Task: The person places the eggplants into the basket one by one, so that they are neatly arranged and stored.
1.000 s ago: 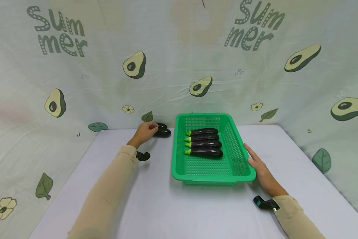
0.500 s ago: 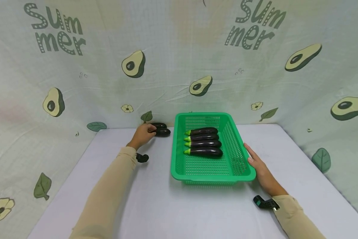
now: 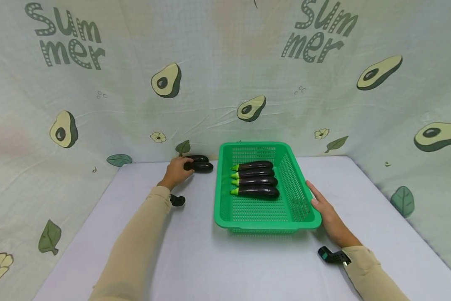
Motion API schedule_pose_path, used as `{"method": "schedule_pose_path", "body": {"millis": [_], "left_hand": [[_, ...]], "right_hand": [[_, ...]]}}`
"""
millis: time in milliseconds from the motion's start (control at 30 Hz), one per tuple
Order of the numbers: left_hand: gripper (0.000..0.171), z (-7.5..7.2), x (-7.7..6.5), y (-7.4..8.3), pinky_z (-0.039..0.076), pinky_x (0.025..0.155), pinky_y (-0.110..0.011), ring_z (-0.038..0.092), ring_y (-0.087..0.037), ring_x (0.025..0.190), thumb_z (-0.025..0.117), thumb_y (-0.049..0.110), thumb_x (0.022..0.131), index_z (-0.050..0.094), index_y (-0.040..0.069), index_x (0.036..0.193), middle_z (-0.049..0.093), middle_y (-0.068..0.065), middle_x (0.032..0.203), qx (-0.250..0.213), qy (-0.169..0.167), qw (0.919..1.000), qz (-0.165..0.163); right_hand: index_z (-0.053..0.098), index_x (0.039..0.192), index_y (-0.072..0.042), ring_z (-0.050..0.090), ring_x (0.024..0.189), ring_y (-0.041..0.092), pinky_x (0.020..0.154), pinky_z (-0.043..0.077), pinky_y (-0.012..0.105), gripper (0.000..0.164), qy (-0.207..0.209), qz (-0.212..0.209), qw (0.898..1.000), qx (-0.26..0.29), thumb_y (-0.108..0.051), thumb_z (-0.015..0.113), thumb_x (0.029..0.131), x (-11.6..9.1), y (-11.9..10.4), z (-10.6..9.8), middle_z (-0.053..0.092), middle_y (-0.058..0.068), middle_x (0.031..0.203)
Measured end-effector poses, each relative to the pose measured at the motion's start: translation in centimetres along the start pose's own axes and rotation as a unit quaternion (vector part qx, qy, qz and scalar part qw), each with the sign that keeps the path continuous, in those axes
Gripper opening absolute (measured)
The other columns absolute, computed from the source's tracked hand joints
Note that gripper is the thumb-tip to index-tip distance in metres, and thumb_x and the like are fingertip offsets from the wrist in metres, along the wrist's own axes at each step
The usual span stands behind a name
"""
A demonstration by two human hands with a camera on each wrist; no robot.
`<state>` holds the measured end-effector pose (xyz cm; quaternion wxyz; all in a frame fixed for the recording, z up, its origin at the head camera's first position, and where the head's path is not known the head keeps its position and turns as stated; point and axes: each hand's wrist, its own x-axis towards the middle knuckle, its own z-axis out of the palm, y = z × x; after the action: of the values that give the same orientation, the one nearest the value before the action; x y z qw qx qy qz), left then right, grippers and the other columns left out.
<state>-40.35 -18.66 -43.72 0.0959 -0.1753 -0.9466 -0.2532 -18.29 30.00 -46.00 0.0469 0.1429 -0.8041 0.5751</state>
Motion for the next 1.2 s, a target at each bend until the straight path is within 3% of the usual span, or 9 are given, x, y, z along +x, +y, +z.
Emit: {"method": "schedule_pose_path", "body": {"millis": [133, 300, 533, 700, 933, 1200], "left_hand": [[0.046, 0.2, 0.0, -0.2, 0.036, 0.102, -0.065, 0.046, -0.044, 0.129, 0.072, 0.021, 0.090, 0.064, 0.005, 0.133, 0.057, -0.022, 0.137, 0.026, -0.006, 0.9996, 0.009], [0.048, 0.2, -0.4, 0.0, 0.034, 0.100, -0.068, 0.045, -0.042, 0.129, 0.072, 0.023, 0.090, 0.063, 0.009, 0.135, 0.056, -0.021, 0.138, 0.035, -0.011, 0.9993, -0.003], [0.050, -0.2, -1.2, 0.4, 0.035, 0.099, -0.063, 0.044, -0.042, 0.125, 0.076, 0.025, 0.089, 0.063, 0.008, 0.135, 0.056, -0.022, 0.129, 0.047, -0.029, 0.9985, -0.005], [0.050, -0.4, -1.4, -0.2, 0.038, 0.100, -0.058, 0.046, -0.042, 0.121, 0.078, 0.025, 0.088, 0.065, 0.004, 0.132, 0.059, -0.022, 0.125, 0.024, -0.022, 0.9995, 0.000], [0.048, 0.0, -1.4, -1.0, 0.038, 0.104, -0.056, 0.046, -0.042, 0.124, 0.077, 0.026, 0.089, 0.066, 0.004, 0.130, 0.054, -0.023, 0.130, -0.028, -0.029, 0.9989, -0.026], [0.050, 0.0, -1.4, -0.7, 0.031, 0.111, -0.056, 0.040, -0.041, 0.136, 0.074, 0.028, 0.092, 0.061, 0.007, 0.135, 0.049, -0.022, 0.144, -0.070, -0.038, 0.9953, -0.054]], "right_hand": [[0.014, 0.163, -0.028, 0.000, 0.152, 0.028, 0.113, 0.000, 0.064, 0.055, 0.000, 0.001, 1.000, -0.001, -0.030, 0.031, 0.110, 0.0, 0.0, 0.1, 0.006, 0.001, 0.168], [0.014, 0.163, -0.028, 0.000, 0.152, 0.027, 0.113, -0.001, 0.065, 0.055, 0.001, 0.002, 1.000, 0.000, -0.031, 0.031, 0.110, 0.0, 0.0, 0.1, 0.006, 0.001, 0.168], [0.013, 0.163, -0.025, -0.001, 0.152, 0.030, 0.113, -0.001, 0.066, 0.056, -0.002, 0.006, 1.000, 0.000, -0.032, 0.031, 0.110, -0.1, -0.1, 0.0, 0.006, 0.001, 0.168], [0.013, 0.163, -0.025, -0.002, 0.152, 0.030, 0.112, -0.001, 0.067, 0.056, -0.001, 0.008, 1.000, -0.002, -0.032, 0.030, 0.110, 0.0, -0.2, -0.1, 0.005, 0.001, 0.168], [0.012, 0.163, -0.023, -0.002, 0.151, 0.031, 0.112, -0.001, 0.067, 0.057, -0.003, 0.010, 1.000, -0.001, -0.032, 0.031, 0.110, 0.1, -0.2, -0.1, 0.004, 0.003, 0.168], [0.014, 0.163, -0.029, -0.001, 0.151, 0.031, 0.112, -0.001, 0.067, 0.055, -0.001, 0.011, 1.000, -0.002, -0.033, 0.031, 0.110, 0.1, -0.1, -0.1, 0.005, 0.001, 0.168]]}}
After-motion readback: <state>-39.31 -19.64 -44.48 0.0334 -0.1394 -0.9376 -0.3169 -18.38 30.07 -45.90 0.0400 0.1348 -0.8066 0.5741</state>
